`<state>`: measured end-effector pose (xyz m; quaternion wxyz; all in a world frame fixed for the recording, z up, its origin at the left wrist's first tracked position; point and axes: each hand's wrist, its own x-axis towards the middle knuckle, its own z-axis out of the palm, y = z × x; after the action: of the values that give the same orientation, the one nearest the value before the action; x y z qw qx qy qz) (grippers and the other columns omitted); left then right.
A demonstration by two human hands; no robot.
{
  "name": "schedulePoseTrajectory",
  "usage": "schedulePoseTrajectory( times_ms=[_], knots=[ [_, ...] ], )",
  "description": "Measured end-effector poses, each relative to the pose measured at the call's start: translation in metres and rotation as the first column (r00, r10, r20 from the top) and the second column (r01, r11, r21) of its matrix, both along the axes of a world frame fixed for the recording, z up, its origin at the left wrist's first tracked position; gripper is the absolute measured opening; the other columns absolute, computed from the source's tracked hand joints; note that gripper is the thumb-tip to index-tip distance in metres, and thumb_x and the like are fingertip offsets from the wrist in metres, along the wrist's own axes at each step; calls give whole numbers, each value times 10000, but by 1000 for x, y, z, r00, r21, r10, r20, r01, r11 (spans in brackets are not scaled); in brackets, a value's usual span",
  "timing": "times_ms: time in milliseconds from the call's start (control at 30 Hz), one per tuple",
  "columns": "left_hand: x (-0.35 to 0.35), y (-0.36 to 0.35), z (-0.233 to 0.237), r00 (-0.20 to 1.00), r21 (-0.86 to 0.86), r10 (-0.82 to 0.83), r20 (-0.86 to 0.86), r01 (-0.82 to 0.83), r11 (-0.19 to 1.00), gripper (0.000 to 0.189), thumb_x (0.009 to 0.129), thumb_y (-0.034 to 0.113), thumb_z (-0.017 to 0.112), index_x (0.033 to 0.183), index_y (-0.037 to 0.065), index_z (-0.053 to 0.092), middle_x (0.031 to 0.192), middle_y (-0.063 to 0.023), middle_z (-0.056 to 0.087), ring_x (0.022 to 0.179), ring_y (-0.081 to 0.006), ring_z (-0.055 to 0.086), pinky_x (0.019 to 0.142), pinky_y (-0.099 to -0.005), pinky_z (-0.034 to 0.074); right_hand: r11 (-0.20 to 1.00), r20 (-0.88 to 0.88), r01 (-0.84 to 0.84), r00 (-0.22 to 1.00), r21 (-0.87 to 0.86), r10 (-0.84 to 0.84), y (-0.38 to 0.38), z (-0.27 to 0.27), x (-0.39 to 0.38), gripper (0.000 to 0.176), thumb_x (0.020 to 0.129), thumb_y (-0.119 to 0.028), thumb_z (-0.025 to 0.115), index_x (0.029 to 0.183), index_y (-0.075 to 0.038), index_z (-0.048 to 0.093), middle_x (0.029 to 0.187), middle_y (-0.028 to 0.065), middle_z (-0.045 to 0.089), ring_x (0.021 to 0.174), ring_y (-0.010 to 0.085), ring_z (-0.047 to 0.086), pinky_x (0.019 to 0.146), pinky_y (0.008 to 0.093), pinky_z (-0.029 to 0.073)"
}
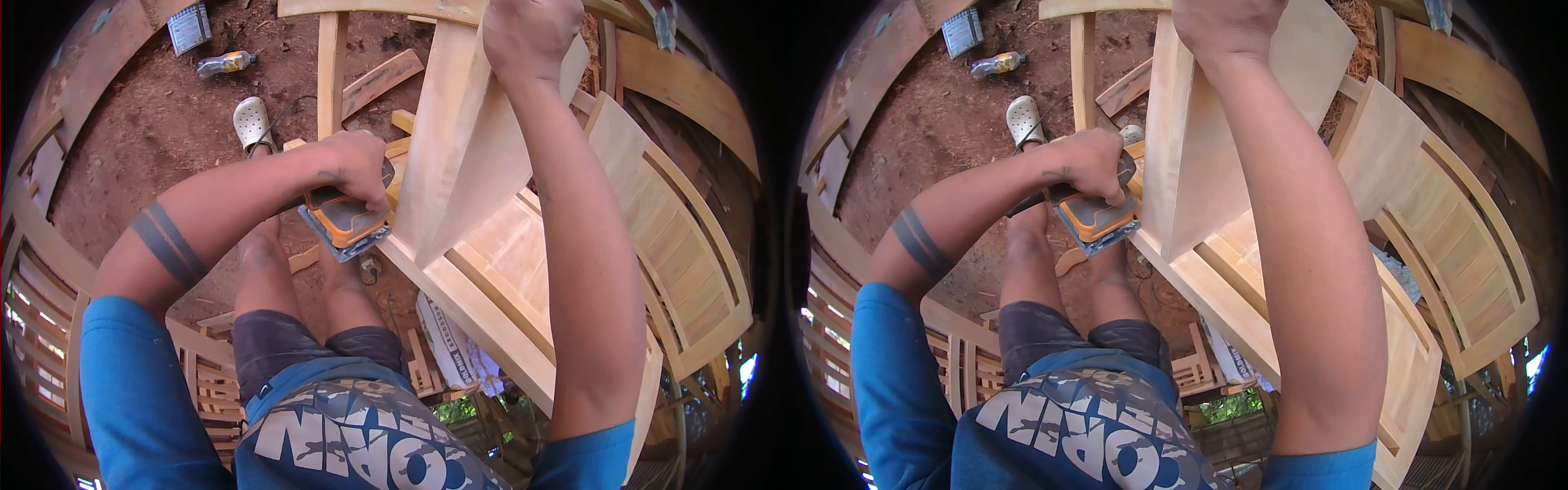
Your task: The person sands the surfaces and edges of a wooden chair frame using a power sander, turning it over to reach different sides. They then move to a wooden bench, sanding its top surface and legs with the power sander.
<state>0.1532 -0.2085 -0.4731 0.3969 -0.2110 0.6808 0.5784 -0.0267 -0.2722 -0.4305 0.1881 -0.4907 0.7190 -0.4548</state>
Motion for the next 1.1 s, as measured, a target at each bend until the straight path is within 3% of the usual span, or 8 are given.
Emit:
schedulePoseTrajectory(
  times_ms=[167,267,367,500,767,967,1100],
  knots=[
    [2,-1,-2,999,17,27,31,-28,999,499,585,320,823,819,-102,697,869,-272,719,870,-362,734,776,-412,589,998,-80,54,995,21,-52,1,2,3,252,994,-221,586,972,14,676,787,56,615,737,132,560,696,310,464],
    [3,1,-2,999,0,46,11,-46,999,520,576,315,826,861,-94,675,877,-269,717,882,-370,729,788,-416,584,996,-90,28,995,-81,-35,0,-3,2,256,981,-228,594,949,13,676,763,58,608,716,142,561,683,317,467],
    [6,2,0,999,-15,50,11,-50,999,567,568,307,827,937,-88,656,879,-266,714,888,-383,723,801,-424,579,997,-25,50,998,57,-49,0,9,5,263,973,-229,593,931,17,675,751,81,620,711,169,587,692,334,482],
    [9,2,-2,998,-48,18,53,-15,999,579,561,289,820,971,-82,648,869,-258,712,879,-389,722,800,-430,576,996,-69,70,995,-62,-74,1,-4,2,270,962,-229,592,921,26,670,782,147,655,737,240,636,724,367,503],
    [9,10,-8,993,123,101,62,-108,986,552,554,271,802,946,-90,658,852,-243,714,859,-368,728,782,-417,575,993,-126,83,988,-84,-93,-1,-4,2,274,952,-234,590,929,26,672,842,216,683,793,342,672,763,424,515],
    [1,10,-2,995,133,71,74,-81,988,571,558,288,797,949,-105,662,857,-262,713,865,-375,726,791,-424,574,997,-26,78,997,-25,-78,0,0,4,277,954,-237,595,944,26,683,839,202,687,785,325,675,761,410,518],
    [-5,9,16,997,72,44,70,-49,996,579,566,305,798,955,-105,673,861,-272,714,860,-379,727,802,-431,575,993,-130,72,988,-97,-84,-2,-7,0,270,954,-230,600,950,25,689,814,178,683,762,288,667,746,387,516]
  ],
)
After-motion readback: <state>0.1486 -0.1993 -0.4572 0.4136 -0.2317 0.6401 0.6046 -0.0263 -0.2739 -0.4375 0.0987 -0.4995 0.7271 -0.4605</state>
